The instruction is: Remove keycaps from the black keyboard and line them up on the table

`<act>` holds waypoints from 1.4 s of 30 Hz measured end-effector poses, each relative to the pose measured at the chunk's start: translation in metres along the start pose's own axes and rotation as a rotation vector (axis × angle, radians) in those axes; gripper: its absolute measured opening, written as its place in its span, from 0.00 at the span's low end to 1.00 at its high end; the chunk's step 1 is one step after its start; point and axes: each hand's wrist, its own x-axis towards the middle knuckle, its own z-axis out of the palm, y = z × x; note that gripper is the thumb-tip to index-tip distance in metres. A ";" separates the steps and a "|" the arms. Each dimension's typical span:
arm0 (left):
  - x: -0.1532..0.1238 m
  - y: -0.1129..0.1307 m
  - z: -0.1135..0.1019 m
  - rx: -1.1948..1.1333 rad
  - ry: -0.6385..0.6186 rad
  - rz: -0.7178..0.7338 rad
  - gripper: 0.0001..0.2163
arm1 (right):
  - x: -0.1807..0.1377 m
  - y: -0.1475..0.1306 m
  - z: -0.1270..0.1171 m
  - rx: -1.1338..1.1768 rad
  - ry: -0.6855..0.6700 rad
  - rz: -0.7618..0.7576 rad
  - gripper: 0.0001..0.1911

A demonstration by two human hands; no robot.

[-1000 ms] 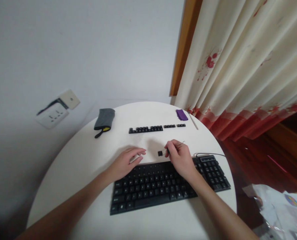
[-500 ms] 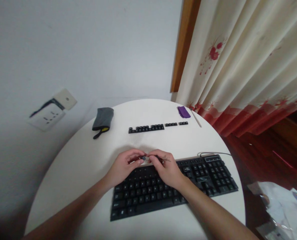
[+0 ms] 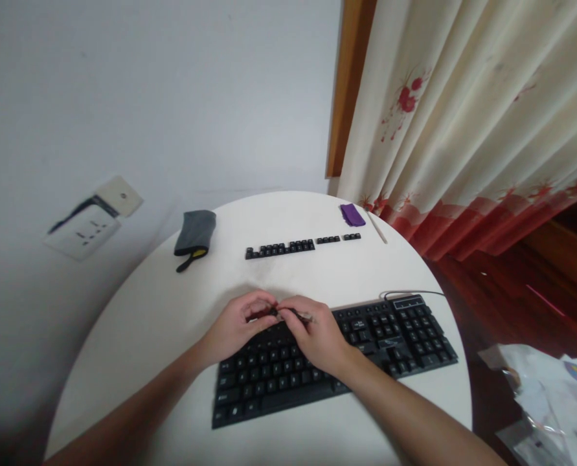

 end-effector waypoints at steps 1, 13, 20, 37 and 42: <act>0.000 -0.001 0.000 -0.007 0.007 -0.002 0.08 | -0.001 0.000 0.001 -0.020 0.025 -0.005 0.10; 0.001 0.000 0.003 0.101 0.162 0.081 0.07 | -0.002 -0.011 -0.007 -0.307 0.137 -0.173 0.11; -0.003 0.000 0.004 0.088 0.111 0.133 0.04 | -0.004 -0.010 0.000 -0.374 -0.158 -0.165 0.18; -0.001 -0.004 0.004 0.054 0.125 0.087 0.05 | -0.005 -0.006 0.003 -0.357 -0.089 -0.156 0.15; 0.000 -0.002 0.002 0.090 0.160 0.109 0.13 | 0.019 0.000 -0.023 -0.500 0.009 -0.008 0.07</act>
